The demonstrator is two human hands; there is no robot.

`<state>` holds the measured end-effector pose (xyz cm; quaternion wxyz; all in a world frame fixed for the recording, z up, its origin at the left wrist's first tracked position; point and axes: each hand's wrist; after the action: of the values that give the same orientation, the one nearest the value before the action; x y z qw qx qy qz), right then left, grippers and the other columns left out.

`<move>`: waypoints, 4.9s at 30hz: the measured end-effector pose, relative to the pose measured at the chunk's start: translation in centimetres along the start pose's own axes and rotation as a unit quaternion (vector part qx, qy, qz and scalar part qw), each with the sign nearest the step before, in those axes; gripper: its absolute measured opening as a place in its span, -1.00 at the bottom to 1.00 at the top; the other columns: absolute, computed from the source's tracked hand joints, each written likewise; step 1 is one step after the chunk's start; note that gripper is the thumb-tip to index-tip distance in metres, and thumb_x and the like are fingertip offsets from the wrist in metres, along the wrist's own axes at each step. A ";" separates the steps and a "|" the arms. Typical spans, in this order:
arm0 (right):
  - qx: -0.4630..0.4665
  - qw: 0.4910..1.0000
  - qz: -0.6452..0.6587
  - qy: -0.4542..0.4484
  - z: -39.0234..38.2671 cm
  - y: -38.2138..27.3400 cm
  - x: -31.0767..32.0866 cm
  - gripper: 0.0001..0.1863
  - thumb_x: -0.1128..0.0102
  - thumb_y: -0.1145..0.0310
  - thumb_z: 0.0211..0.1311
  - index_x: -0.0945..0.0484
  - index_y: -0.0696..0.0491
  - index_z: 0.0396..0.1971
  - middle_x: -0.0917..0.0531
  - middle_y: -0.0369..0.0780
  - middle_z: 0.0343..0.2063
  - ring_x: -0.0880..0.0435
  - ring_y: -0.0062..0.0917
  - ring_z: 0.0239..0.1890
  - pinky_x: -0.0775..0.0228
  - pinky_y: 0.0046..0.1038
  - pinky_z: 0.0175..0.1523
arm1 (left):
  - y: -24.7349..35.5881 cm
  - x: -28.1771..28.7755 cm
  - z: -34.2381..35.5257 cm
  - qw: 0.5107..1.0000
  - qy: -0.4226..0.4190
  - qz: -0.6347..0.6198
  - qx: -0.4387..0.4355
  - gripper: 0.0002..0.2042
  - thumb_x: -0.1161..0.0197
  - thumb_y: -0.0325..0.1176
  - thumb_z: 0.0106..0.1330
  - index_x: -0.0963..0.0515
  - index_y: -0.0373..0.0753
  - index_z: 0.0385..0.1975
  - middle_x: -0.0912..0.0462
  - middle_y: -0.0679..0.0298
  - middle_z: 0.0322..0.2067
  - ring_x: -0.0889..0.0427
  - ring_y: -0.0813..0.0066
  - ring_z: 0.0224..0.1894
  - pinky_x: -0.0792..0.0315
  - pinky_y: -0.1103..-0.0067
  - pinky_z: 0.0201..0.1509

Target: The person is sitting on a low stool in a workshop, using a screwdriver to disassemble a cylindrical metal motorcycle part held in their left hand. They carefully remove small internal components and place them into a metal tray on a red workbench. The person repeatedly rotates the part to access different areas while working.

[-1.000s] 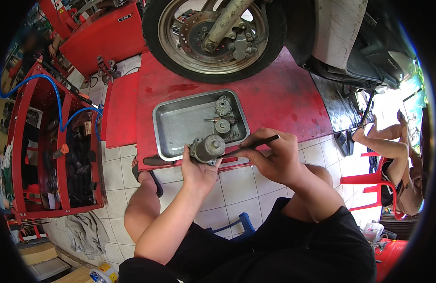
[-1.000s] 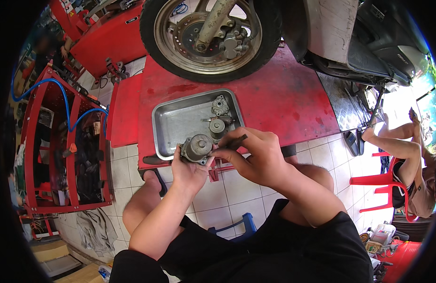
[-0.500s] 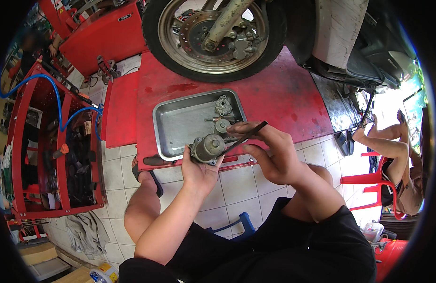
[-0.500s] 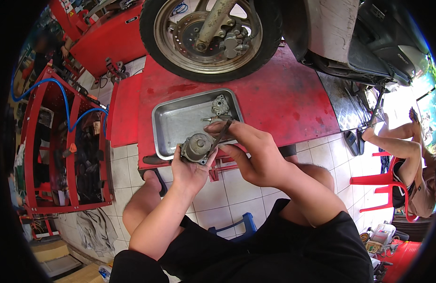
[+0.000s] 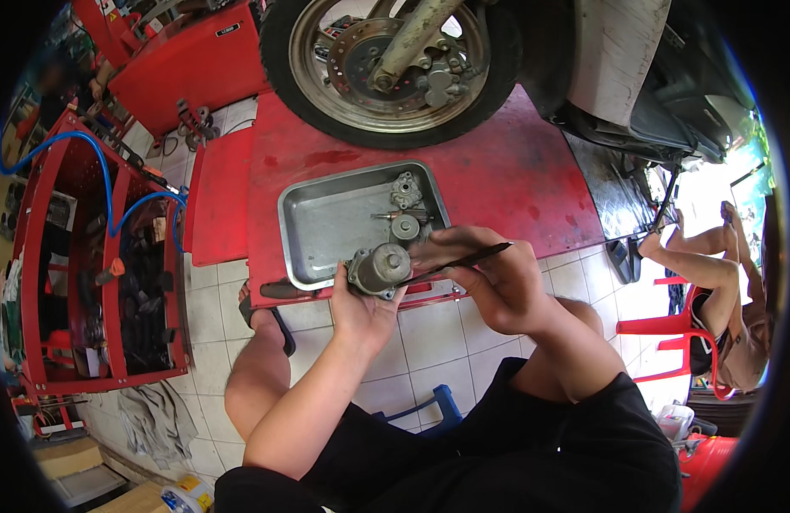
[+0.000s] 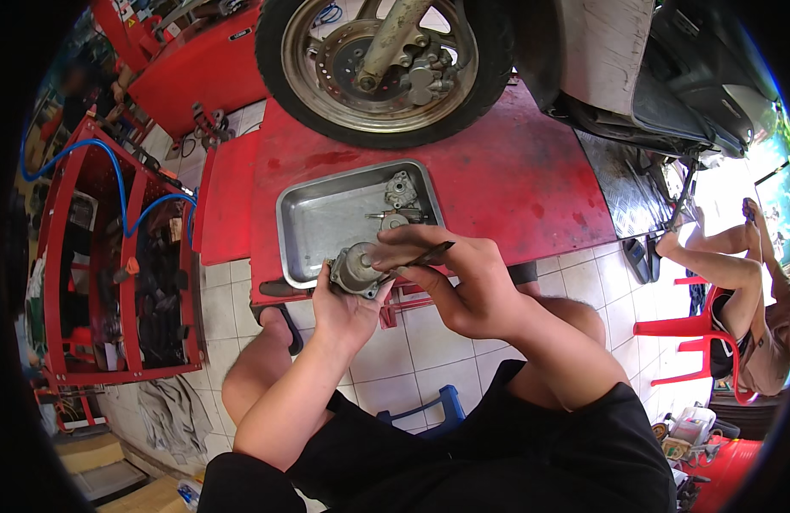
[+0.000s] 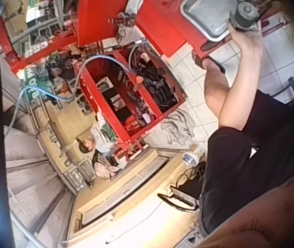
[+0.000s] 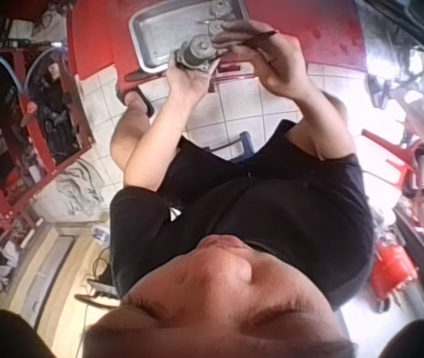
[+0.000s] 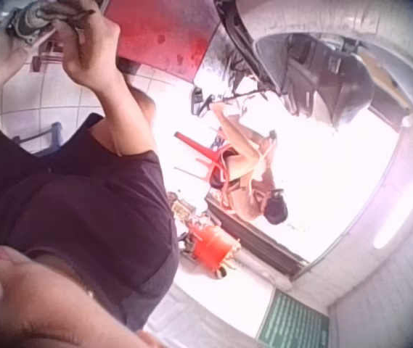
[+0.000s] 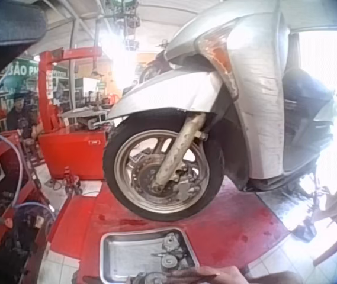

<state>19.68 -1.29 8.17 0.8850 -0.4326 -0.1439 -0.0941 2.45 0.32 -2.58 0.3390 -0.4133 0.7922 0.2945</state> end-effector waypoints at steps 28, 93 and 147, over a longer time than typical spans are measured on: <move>-0.029 0.988 -0.072 -0.137 0.1 -0.4 2.3 -0.66 -0.31 0.68 0.11 -0.55 0.24 -0.08 -0.74 -0.10 -0.26 -0.78 -0.26 -0.23 -0.63 -0.38 -0.11 | 0.1 0.6 0.3 1.000 -0.011 0.007 0.002 -0.40 0.43 0.09 0.56 -0.34 -0.27 0.24 -0.52 0.01 0.15 -0.52 0.02 0.19 -0.31 0.17 0.39; 0.010 0.996 0.020 -0.087 -2.3 0.0 0.0 -0.79 -0.37 0.72 -0.04 -0.68 0.20 -0.34 -0.77 -0.15 -0.44 -0.80 -0.37 -0.40 -0.66 -0.49 -0.28 | -0.1 2.1 -1.9 0.999 -0.032 0.005 0.007 -0.41 0.34 0.13 0.56 -0.32 -0.30 0.18 -0.55 -0.05 0.03 -0.56 -0.03 0.08 -0.48 0.22 0.17; -0.400 0.905 0.086 -0.120 0.2 7.0 -6.2 -0.76 -0.37 0.39 0.25 -0.63 0.26 -0.23 -0.71 -0.26 -0.46 -0.49 -0.74 -0.55 -0.31 -0.63 -0.43 | 11.7 -0.7 -3.3 0.899 -0.299 0.262 -0.185 -0.08 0.50 0.48 0.35 -0.57 -0.36 -0.27 -0.61 0.18 -0.40 -0.62 0.39 -0.37 -0.52 0.52 -0.23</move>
<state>15.81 3.41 1.04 0.6183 -0.7691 -0.1613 -0.0151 -8.16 3.87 2.12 0.3882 -0.1385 0.6644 0.6235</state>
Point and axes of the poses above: each hand's wrist, its own z-axis towards the middle knuckle, its own x-axis out of the back of the hand, y = z × x
